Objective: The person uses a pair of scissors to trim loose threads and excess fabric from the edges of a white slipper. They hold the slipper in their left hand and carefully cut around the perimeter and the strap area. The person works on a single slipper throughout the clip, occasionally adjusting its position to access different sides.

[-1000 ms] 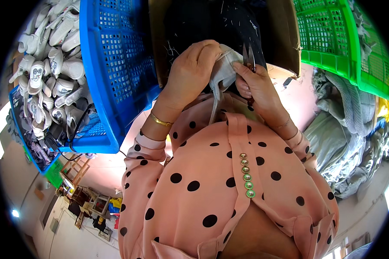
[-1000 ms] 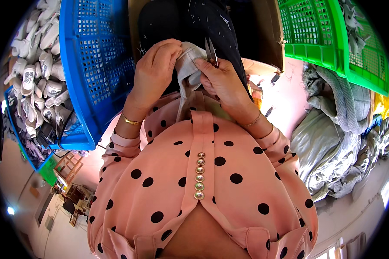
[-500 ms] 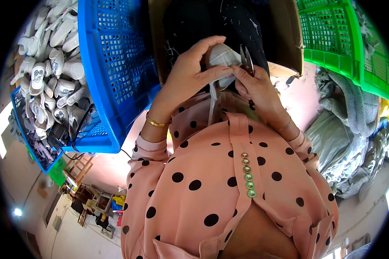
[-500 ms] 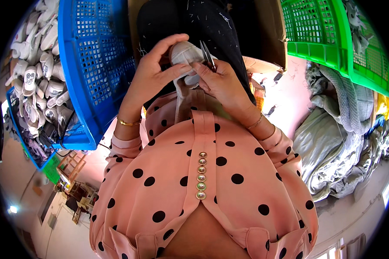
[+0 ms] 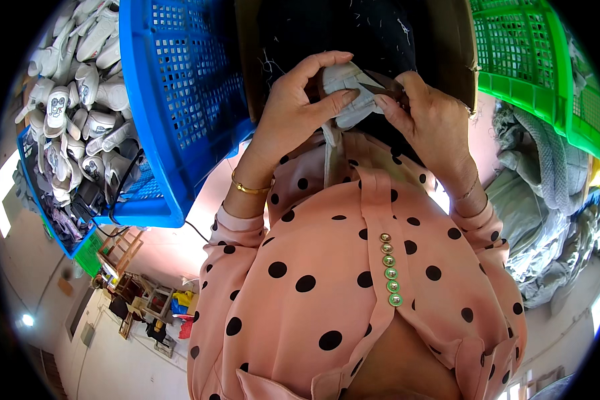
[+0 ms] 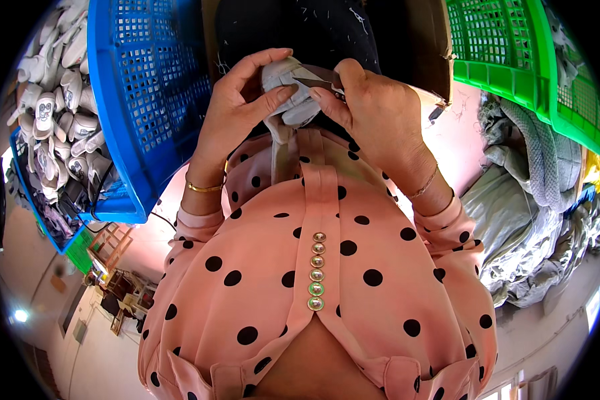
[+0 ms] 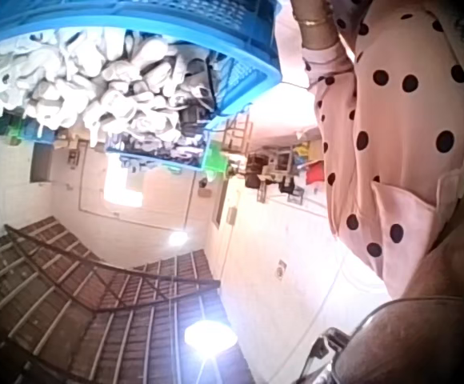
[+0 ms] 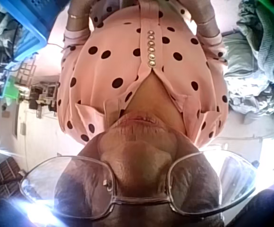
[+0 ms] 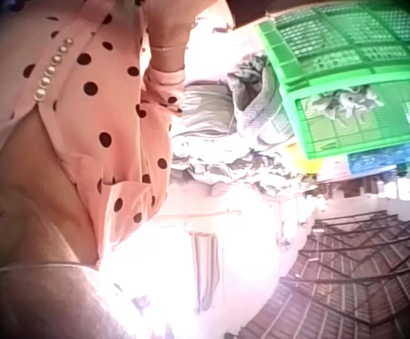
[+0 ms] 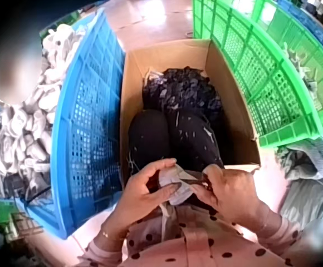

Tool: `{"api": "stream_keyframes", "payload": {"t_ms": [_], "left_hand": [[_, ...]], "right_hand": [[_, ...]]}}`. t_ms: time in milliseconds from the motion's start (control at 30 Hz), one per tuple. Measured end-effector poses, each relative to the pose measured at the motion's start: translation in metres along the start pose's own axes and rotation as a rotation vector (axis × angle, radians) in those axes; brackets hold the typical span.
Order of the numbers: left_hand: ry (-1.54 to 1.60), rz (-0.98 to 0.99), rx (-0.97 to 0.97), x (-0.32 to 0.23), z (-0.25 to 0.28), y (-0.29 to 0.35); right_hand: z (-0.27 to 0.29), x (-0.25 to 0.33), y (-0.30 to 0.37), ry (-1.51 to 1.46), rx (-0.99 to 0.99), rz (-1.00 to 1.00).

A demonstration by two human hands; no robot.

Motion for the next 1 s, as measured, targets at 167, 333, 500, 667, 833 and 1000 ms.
{"api": "stream_keyframes", "payload": {"t_ms": [167,333,500,667,833,1000], "left_hand": [[0.02,-0.049,0.021,0.004,0.003,-0.001],[0.118,-0.013,0.017,0.012,0.007,-0.003],[0.148,0.004,0.032,0.013,0.009,-0.004],[0.182,0.015,0.017,0.016,0.011,-0.005],[0.18,0.031,0.022,0.015,0.011,-0.006],[0.165,0.037,0.008,0.014,0.01,-0.006]], "right_hand": [[-0.008,-0.009,-0.01,0.038,-0.089,0.176],[-0.018,-0.012,-0.019,0.024,-0.12,0.297],[-0.027,-0.014,-0.026,0.04,-0.111,0.308],[-0.026,-0.011,-0.031,0.069,-0.125,0.363],[-0.029,-0.013,-0.033,0.045,-0.09,0.357],[-0.029,-0.012,-0.033,0.057,-0.08,0.362]]}}
Point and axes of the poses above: each hand's wrist, its own y-axis away from the middle knuckle, its own z-axis out of the back of the hand, x = y × z, the point moved 5 cm from there along -y, towards the middle knuckle, and after that the axes turned 12 degrees about -z, right-handed, at the moved point
